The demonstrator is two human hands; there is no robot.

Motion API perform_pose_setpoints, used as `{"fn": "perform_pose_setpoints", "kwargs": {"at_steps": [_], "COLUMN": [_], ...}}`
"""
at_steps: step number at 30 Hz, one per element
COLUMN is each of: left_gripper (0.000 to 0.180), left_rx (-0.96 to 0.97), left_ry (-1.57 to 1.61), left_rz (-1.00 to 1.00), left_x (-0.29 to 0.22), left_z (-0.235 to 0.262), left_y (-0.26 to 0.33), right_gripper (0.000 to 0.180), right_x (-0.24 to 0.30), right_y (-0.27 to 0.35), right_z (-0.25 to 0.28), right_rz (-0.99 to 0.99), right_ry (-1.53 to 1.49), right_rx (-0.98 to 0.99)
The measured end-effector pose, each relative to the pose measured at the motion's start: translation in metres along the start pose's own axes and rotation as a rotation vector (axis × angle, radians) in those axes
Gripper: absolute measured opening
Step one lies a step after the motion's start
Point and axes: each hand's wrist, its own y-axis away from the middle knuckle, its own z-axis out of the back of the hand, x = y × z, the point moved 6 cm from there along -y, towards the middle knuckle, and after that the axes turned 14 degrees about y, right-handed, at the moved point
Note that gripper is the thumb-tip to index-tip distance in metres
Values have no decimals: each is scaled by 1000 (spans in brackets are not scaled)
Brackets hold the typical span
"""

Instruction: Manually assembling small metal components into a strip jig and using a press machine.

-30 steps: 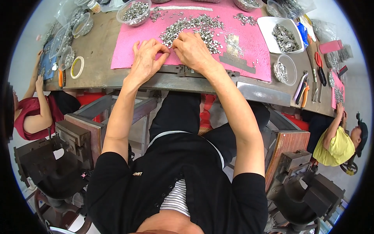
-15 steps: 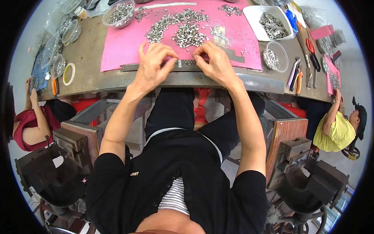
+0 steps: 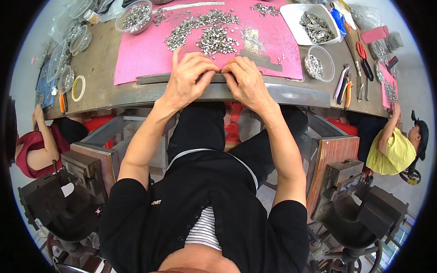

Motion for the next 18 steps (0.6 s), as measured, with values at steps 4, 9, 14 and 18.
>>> {"fn": "perform_pose_setpoints", "kwargs": {"at_steps": [4, 9, 14, 18], "left_gripper": [10, 7, 7, 11], "left_rx": [-139, -241, -142, -123], "left_ry": [-28, -150, -223, -322], "left_rz": [154, 325, 307, 291], "left_x": [19, 49, 52, 55], "left_z": [36, 78, 76, 70], "left_y": [6, 18, 15, 10], "right_gripper": [15, 13, 10, 7], "right_x": [-6, 2, 9, 15], "right_y": [1, -8, -48, -79], "right_z": [-3, 1, -20, -50], "right_rz": [-65, -97, 31, 67], "right_ry": [-119, -57, -21, 60], "right_rx": [-37, -39, -75, -82]}}
